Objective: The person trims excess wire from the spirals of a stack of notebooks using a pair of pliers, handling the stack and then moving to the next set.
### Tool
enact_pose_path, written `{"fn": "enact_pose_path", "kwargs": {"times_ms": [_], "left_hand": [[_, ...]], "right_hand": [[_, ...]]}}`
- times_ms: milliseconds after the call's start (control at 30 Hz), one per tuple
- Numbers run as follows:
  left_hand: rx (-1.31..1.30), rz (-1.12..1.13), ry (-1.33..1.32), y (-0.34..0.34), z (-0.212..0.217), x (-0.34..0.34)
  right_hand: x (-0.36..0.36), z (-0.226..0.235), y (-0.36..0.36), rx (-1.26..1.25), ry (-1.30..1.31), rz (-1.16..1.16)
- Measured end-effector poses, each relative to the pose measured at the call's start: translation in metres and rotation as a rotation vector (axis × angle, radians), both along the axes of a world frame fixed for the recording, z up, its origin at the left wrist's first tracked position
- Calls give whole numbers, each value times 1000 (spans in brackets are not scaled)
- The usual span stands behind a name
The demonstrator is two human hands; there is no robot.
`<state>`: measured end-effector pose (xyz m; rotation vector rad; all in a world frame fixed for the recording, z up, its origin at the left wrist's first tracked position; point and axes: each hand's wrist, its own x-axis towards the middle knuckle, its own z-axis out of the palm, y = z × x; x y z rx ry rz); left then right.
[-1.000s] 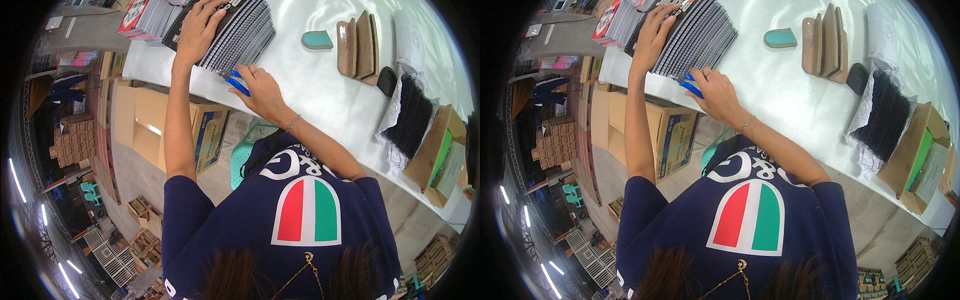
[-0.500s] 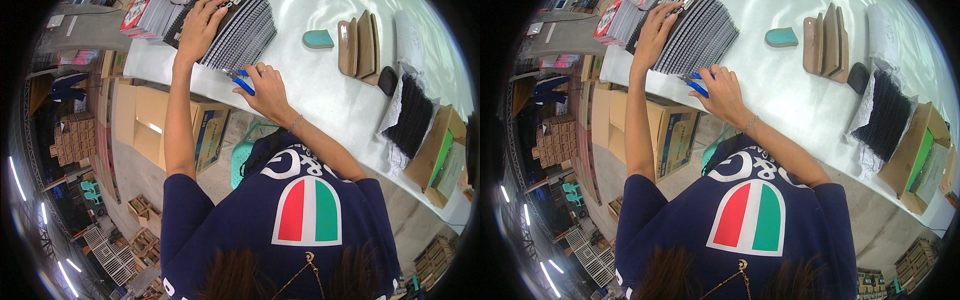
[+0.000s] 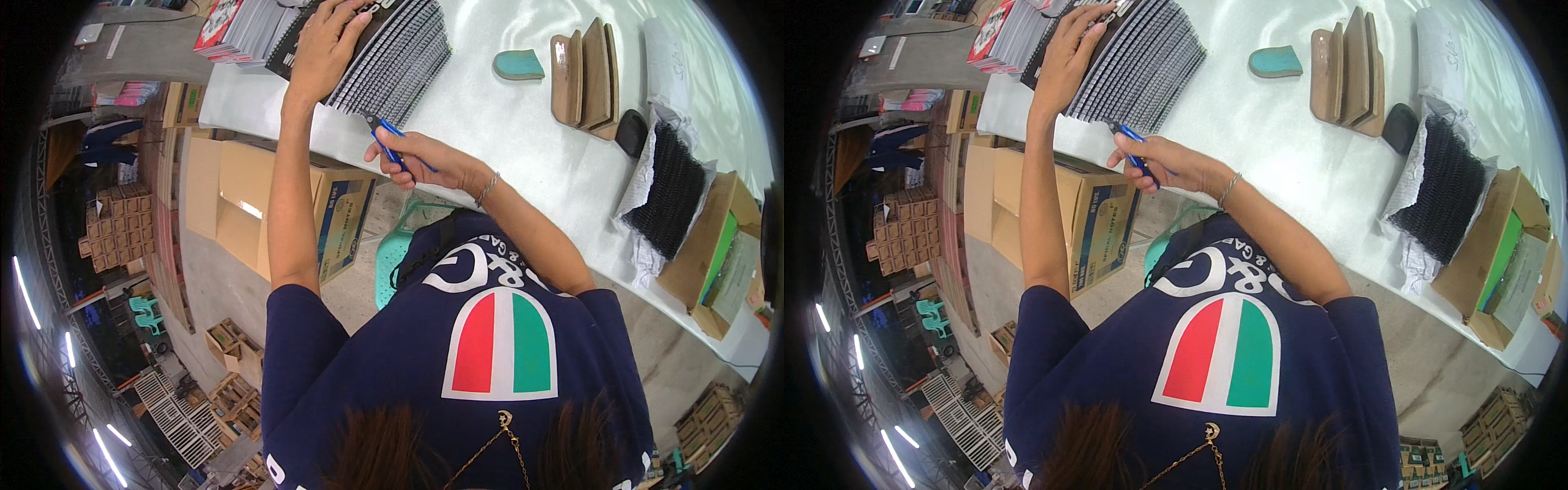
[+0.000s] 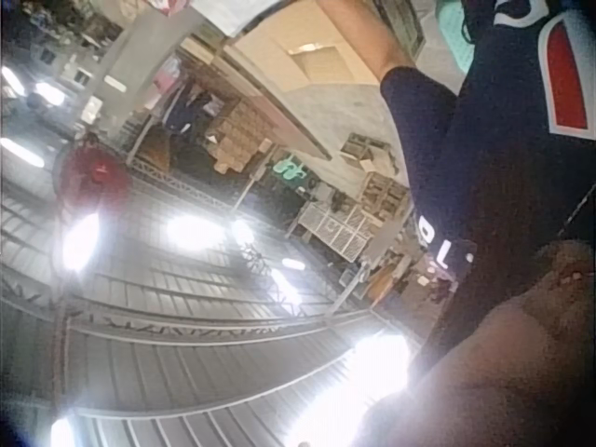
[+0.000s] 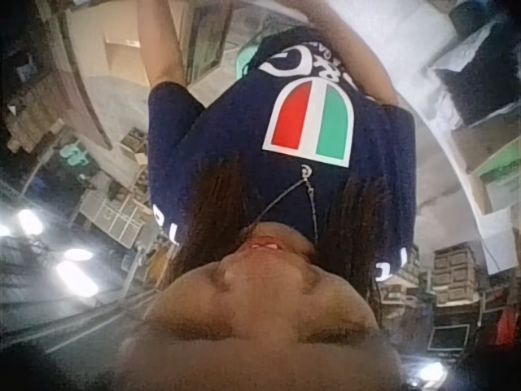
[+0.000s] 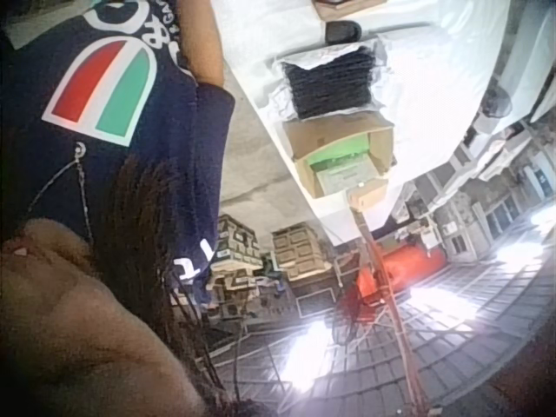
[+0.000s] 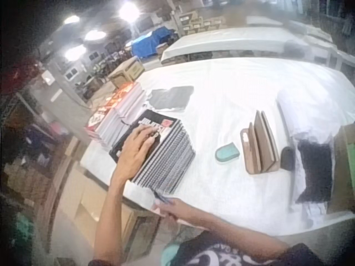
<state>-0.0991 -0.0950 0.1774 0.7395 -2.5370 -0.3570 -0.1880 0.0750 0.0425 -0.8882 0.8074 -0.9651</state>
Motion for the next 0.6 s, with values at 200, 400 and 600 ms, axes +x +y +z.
{"fn": "enact_pose_path", "kwargs": {"times_ms": [200, 400, 600], "left_hand": [[-4, -4, 20, 2, 3, 1], [-26, -7, 15, 1, 2, 1], [-9, -3, 15, 2, 4, 1]], "right_hand": [[15, 0, 12, -532, 911, -640], [13, 6, 10, -573, 1056, -643], [10, 1, 5, -634, 951, -645]]}}
